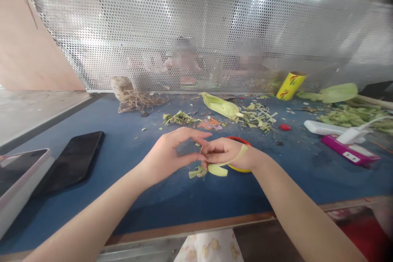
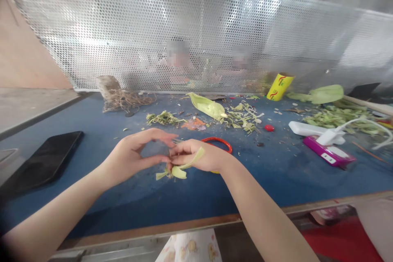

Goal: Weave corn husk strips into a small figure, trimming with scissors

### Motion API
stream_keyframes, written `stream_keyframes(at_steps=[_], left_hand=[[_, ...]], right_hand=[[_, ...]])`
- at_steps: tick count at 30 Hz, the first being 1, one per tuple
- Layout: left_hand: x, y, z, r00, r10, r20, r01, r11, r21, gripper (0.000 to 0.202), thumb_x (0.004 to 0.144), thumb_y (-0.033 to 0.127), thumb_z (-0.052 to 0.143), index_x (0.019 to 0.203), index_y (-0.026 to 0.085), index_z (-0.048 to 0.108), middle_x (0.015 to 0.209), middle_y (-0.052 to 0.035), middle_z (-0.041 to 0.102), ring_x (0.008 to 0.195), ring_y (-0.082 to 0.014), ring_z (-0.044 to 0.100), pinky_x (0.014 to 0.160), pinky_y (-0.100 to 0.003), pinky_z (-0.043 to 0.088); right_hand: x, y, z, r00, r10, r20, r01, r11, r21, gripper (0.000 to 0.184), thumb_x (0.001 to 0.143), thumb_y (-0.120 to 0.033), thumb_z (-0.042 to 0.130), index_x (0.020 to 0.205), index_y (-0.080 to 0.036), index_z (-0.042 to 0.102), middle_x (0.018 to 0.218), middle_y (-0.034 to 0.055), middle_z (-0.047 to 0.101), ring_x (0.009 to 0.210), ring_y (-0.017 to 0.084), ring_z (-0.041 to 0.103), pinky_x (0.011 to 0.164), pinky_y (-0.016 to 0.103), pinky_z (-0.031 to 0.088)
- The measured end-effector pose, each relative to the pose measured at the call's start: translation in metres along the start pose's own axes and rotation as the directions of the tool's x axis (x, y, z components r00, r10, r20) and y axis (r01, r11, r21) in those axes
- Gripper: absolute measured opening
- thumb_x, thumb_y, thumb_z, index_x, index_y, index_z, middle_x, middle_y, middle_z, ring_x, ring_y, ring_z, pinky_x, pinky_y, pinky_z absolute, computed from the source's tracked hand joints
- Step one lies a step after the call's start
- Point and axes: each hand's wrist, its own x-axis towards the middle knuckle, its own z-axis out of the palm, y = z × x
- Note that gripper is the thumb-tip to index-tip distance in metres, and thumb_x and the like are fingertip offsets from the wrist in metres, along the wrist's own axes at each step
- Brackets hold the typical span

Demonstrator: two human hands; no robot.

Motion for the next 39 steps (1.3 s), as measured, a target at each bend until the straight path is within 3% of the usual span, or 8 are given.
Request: stream_keyframes(at_steps=[4,7,10,15,20,31,34,39], left_hand=[[0.001,-0.002,0.004,0.988,-0.149,-0.028,0.144,0.980,-0.138,0.043,0.071,0.022,0.064,0.113,0.019,0.055,0.077,-0.0033,0.068,0.075,-0.0171,0.062,0.075,-0.034,0.049],[0.002,-0.002,0.005,0.975,-0.219,-0.034,0.208,0.957,-0.201,0.044,0.070,0.020,0.063,0.114,0.017,0.054,0.069,-0.0015,0.066,0.062,-0.0137,0.061,0.062,-0.027,0.050],[0.001,-0.001,0.005,0.965,-0.259,-0.051,0.246,0.953,-0.178,0.040,0.070,0.018,0.061,0.110,0.016,0.054,0.067,-0.0002,0.065,0.059,-0.0124,0.060,0.059,-0.025,0.049],[-0.002,0.002,0.006,0.985,-0.068,-0.156,0.082,0.993,0.087,0.039,0.072,0.017,0.061,0.110,0.020,0.053,0.070,0.0025,0.065,0.067,-0.0123,0.061,0.071,-0.027,0.048],[-0.004,0.004,0.007,0.953,0.263,-0.150,-0.189,0.904,0.384,0.038,0.077,0.015,0.058,0.113,0.020,0.050,0.074,0.0016,0.068,0.082,-0.0141,0.060,0.082,-0.028,0.045],[-0.004,0.003,0.007,0.935,0.337,-0.114,-0.263,0.869,0.419,0.041,0.077,0.014,0.059,0.115,0.021,0.045,0.077,0.0009,0.067,0.087,-0.0158,0.057,0.081,-0.031,0.045],[-0.005,0.003,0.010,0.946,0.271,-0.178,-0.176,0.890,0.421,0.047,0.075,0.024,0.062,0.117,0.020,0.043,0.085,-0.0016,0.065,0.086,-0.0156,0.057,0.083,-0.032,0.045],[-0.006,-0.003,0.018,0.960,-0.062,-0.272,0.162,0.918,0.362,0.064,0.065,0.038,0.067,0.120,0.017,0.041,0.099,-0.0074,0.059,0.093,-0.0204,0.055,0.081,-0.036,0.046]], right_hand=[[0.000,-0.001,-0.001,0.998,-0.016,-0.059,0.016,1.000,-0.011,0.016,0.077,-0.031,0.058,0.075,-0.016,0.060,0.078,0.0019,0.063,0.075,0.013,0.057,0.075,0.028,0.041],[0.001,-0.003,0.000,0.993,-0.033,-0.110,0.026,0.998,-0.060,0.020,0.077,-0.035,0.057,0.073,-0.016,0.060,0.079,0.0024,0.062,0.075,0.014,0.056,0.073,0.028,0.041],[0.000,-0.006,0.002,0.988,0.000,-0.155,-0.012,0.997,-0.077,0.022,0.074,-0.038,0.059,0.080,-0.017,0.063,0.081,0.0030,0.062,0.076,0.015,0.055,0.071,0.028,0.041],[0.001,-0.008,0.004,0.976,0.024,-0.216,-0.033,0.999,-0.037,0.027,0.073,-0.043,0.059,0.078,-0.017,0.064,0.071,0.0007,0.059,0.063,0.011,0.049,0.061,0.025,0.037],[0.004,-0.003,0.001,0.944,0.024,-0.328,-0.031,0.999,-0.014,0.030,0.073,-0.043,0.058,0.066,-0.015,0.064,0.059,-0.0012,0.053,0.051,0.008,0.039,0.052,0.024,0.030],[0.002,-0.002,-0.003,0.940,0.029,-0.339,-0.028,1.000,0.009,0.015,0.067,-0.030,0.068,0.074,-0.017,0.068,0.061,-0.0010,0.058,0.052,0.007,0.043,0.051,0.022,0.033],[0.002,-0.005,0.000,0.925,0.008,-0.380,-0.009,1.000,0.000,0.013,0.066,-0.028,0.069,0.072,-0.016,0.067,0.060,-0.0008,0.059,0.052,0.007,0.046,0.053,0.022,0.037],[0.003,-0.008,0.006,0.900,-0.090,-0.427,0.052,0.994,-0.100,0.009,0.068,-0.023,0.065,0.075,-0.017,0.066,0.072,0.0013,0.064,0.064,0.011,0.058,0.063,0.025,0.045]])
